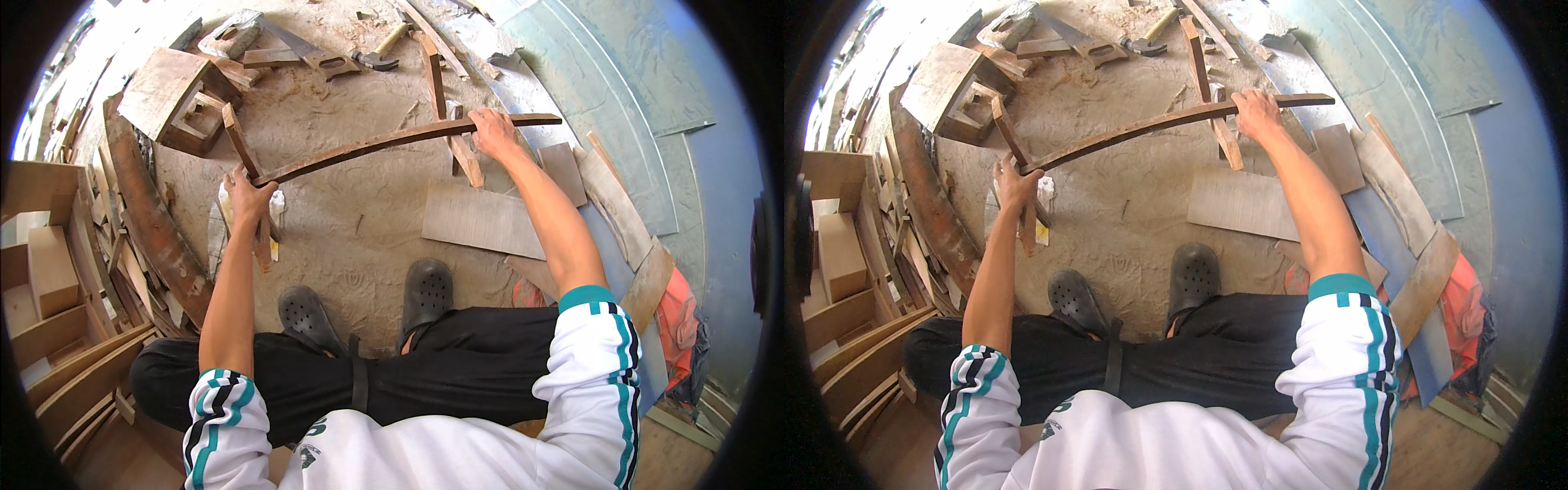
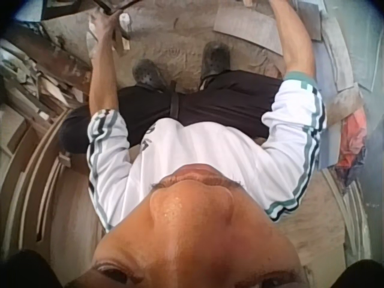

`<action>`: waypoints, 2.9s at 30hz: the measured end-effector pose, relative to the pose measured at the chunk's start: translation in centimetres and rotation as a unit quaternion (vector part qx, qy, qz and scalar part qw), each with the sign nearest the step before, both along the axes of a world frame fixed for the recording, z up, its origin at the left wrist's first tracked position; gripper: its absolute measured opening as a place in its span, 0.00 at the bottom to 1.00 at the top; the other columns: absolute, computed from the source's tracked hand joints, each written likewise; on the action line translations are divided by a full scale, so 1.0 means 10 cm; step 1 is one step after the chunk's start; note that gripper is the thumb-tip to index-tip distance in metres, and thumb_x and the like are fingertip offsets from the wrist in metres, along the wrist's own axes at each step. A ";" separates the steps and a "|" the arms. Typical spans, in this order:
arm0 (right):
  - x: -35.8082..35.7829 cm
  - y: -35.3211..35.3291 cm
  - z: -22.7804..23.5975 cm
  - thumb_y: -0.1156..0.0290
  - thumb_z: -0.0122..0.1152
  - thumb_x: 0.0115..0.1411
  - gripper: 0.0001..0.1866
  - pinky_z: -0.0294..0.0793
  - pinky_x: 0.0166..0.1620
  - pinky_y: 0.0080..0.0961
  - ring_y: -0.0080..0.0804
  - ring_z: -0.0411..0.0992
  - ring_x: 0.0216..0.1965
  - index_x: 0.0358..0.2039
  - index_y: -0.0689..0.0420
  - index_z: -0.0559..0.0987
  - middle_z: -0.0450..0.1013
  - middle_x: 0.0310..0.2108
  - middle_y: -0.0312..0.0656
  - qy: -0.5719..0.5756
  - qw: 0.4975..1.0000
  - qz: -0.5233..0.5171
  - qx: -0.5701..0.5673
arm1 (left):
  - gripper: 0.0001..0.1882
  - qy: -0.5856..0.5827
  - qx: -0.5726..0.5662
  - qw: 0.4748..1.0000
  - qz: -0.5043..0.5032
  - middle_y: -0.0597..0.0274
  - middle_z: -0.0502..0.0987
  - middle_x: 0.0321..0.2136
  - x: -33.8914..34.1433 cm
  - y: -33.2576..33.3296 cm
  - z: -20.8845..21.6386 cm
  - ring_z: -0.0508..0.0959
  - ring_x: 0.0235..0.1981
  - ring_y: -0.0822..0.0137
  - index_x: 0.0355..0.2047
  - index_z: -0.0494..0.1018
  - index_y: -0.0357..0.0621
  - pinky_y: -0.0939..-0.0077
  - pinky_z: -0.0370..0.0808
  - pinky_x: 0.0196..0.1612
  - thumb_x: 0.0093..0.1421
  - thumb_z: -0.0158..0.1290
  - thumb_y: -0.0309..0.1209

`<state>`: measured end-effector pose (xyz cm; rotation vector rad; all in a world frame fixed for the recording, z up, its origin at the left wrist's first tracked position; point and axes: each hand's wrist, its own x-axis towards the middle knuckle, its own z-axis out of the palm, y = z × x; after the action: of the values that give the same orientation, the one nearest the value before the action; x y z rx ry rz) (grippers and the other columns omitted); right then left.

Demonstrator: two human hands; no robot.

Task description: The person sits on the floor and assembles small wooden pieces into a frame-like structure. They pick up and position thin wooden strips and flat boards, aligning them together and occasionally using a hammer to secure the joints.

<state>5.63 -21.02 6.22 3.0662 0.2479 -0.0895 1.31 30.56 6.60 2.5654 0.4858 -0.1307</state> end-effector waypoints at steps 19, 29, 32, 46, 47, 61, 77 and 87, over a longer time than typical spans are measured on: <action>-0.43 -0.35 0.56 0.70 0.58 0.54 0.33 0.63 0.61 0.45 0.49 0.61 0.61 0.61 0.56 0.62 0.62 0.59 0.49 0.000 0.961 -0.271 -0.061 | 0.31 -0.365 0.072 0.927 -0.051 0.43 0.59 0.60 0.19 -0.64 0.10 0.59 0.62 0.44 0.57 0.63 0.44 0.54 0.58 0.63 0.54 0.60 0.37; 0.13 -0.53 1.86 0.69 0.55 0.57 0.16 0.75 0.51 0.41 0.48 0.75 0.51 0.43 0.59 0.81 0.76 0.48 0.54 0.126 0.937 -0.315 -0.086 | 0.13 -0.255 -0.265 0.918 -0.150 0.42 0.77 0.23 0.62 -1.10 0.85 0.79 0.29 0.41 0.39 0.74 0.43 0.51 0.73 0.32 0.67 0.47 0.39; 0.21 -0.16 2.10 0.70 0.55 0.55 0.15 0.76 0.50 0.42 0.51 0.76 0.49 0.42 0.59 0.82 0.77 0.45 0.55 0.078 0.952 -0.289 -0.069 | 0.20 -0.238 -0.232 0.925 -0.183 0.37 0.76 0.26 0.81 -0.93 1.14 0.77 0.32 0.37 0.33 0.74 0.39 0.48 0.72 0.33 0.67 0.46 0.44; 0.27 1.42 2.68 0.38 0.49 0.61 0.35 0.75 0.37 0.49 0.58 0.77 0.30 0.22 0.60 0.82 0.75 0.22 0.58 -0.133 0.987 -0.082 -0.034 | 0.32 -0.168 -0.367 0.905 -0.132 0.38 0.74 0.22 0.86 -1.05 1.42 0.77 0.28 0.38 0.24 0.75 0.34 0.51 0.71 0.32 0.66 0.43 0.54; 0.22 1.43 2.65 0.38 0.50 0.60 0.34 0.75 0.37 0.49 0.58 0.77 0.30 0.21 0.60 0.81 0.75 0.21 0.57 -0.143 0.987 -0.075 -0.026 | 0.33 -0.166 -0.362 0.908 -0.128 0.39 0.74 0.21 0.84 -1.08 1.44 0.77 0.27 0.39 0.24 0.74 0.34 0.53 0.72 0.32 0.65 0.44 0.57; -0.49 0.36 1.82 0.49 0.57 0.59 0.23 0.75 0.38 0.50 0.60 0.76 0.32 0.25 0.59 0.80 0.76 0.26 0.59 -0.091 0.991 -0.093 0.017 | 0.29 -0.191 -0.322 0.916 -0.148 0.44 0.76 0.20 0.86 -1.43 1.45 0.78 0.24 0.48 0.26 0.76 0.34 0.60 0.73 0.31 0.62 0.50 0.53; -1.65 -1.56 1.29 0.49 0.49 0.64 0.23 0.72 0.40 0.54 0.61 0.75 0.38 0.33 0.59 0.76 0.76 0.32 0.58 -0.125 0.948 -0.282 0.080 | 0.22 -0.205 -0.260 0.852 -0.406 0.48 0.72 0.16 0.16 -3.10 1.04 0.70 0.19 0.65 0.27 0.75 0.34 0.65 0.69 0.26 0.64 0.53 0.45; -3.28 -2.76 0.88 0.62 0.51 0.60 0.16 0.72 0.50 0.48 0.57 0.73 0.47 0.43 0.60 0.75 0.75 0.43 0.58 0.053 0.870 -0.483 0.085 | 0.20 -0.045 -0.163 0.801 -0.574 0.56 0.80 0.24 -0.95 -4.39 0.69 0.81 0.28 0.56 0.35 0.78 0.41 0.61 0.75 0.33 0.60 0.55 0.48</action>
<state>-27.12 -48.62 15.00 2.9929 -1.3414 -0.2872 -8.15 -13.36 13.55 2.1352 -1.0907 -0.4554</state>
